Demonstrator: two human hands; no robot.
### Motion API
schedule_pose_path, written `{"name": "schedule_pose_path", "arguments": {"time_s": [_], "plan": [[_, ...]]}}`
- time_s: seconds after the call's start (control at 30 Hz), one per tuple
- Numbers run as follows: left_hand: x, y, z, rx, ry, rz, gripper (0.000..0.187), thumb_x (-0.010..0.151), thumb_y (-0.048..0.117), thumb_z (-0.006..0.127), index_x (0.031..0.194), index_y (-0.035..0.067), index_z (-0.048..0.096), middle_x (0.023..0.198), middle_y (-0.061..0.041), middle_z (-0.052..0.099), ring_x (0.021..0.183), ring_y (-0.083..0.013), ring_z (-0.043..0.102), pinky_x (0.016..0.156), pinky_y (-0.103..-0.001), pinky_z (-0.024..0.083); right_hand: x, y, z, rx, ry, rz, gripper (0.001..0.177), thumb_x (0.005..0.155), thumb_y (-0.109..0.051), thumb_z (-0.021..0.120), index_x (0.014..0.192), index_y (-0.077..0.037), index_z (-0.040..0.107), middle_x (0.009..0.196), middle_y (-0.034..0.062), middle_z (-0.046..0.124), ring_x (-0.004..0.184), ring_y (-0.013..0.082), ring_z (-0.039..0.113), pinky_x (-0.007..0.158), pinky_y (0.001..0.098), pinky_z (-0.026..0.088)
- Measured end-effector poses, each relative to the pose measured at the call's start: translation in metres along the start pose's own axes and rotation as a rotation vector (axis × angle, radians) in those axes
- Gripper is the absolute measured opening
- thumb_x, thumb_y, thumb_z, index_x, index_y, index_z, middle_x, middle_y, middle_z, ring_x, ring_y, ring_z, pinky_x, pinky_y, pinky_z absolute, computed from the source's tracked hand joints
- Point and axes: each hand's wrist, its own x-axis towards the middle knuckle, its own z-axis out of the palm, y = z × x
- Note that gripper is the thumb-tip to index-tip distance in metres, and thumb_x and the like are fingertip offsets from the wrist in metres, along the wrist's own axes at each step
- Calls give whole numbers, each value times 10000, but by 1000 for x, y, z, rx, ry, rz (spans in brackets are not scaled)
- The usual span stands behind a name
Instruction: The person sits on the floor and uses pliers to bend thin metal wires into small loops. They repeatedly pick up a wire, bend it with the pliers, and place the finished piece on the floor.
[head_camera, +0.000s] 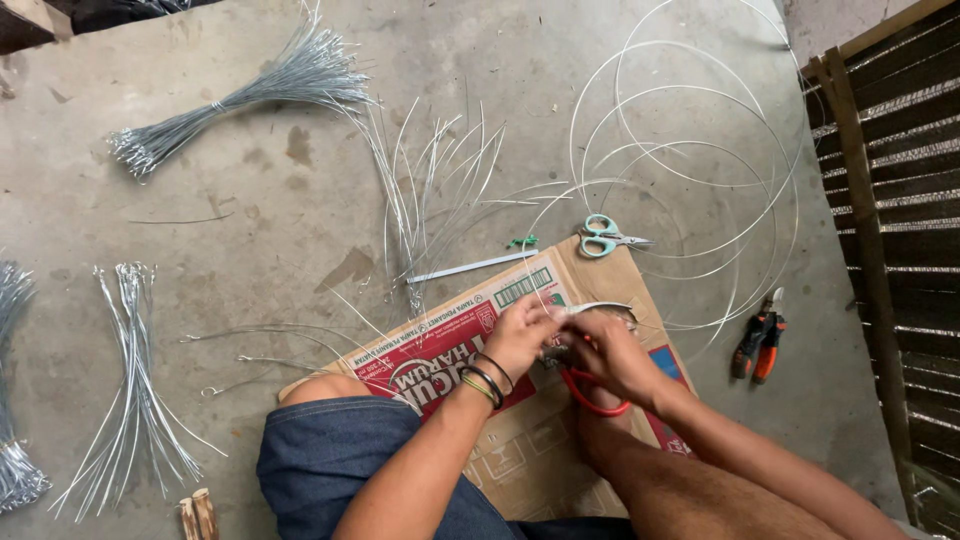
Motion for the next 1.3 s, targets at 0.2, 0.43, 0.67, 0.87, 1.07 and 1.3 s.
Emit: {"name": "schedule_pose_path", "arguments": {"time_s": [0.2, 0.43, 0.67, 0.87, 1.07, 1.3], "plan": [[-4, 35, -42, -303, -8, 277, 153, 1056, 174, 594, 1043, 32, 648, 874, -37, 651, 615, -57, 479, 528, -199, 366, -42, 46, -32, -512, 112, -314, 271, 779, -94, 672, 1044, -147, 691, 1004, 63, 679, 1074, 280, 580, 951, 446, 399], [-30, 77, -63, -293, 58, 451, 181, 1067, 208, 583, 1115, 49, 654, 874, -3, 641, 705, -53, 518, 615, -202, 436, -83, 126, -101, -959, 257, 214, 357, 755, -104, 686, 1081, -241, 732, 1287, 7, 689, 1294, 258, 562, 1110, 462, 377], [-26, -7, 20, -128, -259, 293, 186, 1111, 219, 522, 1177, 82, 629, 956, -32, 699, 782, -82, 636, 709, -247, 547, -56, 39, -107, 319, 314, 188, 383, 1021, -140, 557, 1389, -42, 603, 1312, 149, 695, 1206, 261, 650, 1041, 441, 495], [-50, -78, 78, 74, -497, 147, 187, 1148, 107, 480, 1163, -1, 632, 1024, -82, 714, 882, -149, 676, 790, -321, 585, -36, -53, -93, 1068, 169, 34, 538, 1000, -78, 494, 1524, -7, 394, 1177, 175, 656, 908, 179, 641, 761, 351, 545], [-60, -51, 55, 982, -346, 428, 437, 866, 159, 648, 1291, 57, 662, 1122, -228, 704, 1005, -387, 699, 885, -462, 560, -34, -57, -96, 991, 298, 146, 380, 1105, -129, 478, 1423, 57, 568, 786, 81, 586, 573, 74, 412, 484, 238, 338], [-72, 79, -83, 1183, 348, 506, 293, 848, 179, 754, 1111, 70, 682, 1063, -180, 708, 994, -376, 670, 842, -462, 535, -43, -46, -80, 804, 125, 389, 331, 1003, -143, 522, 1295, -32, 633, 729, 49, 605, 527, 89, 401, 455, 261, 321]]}}
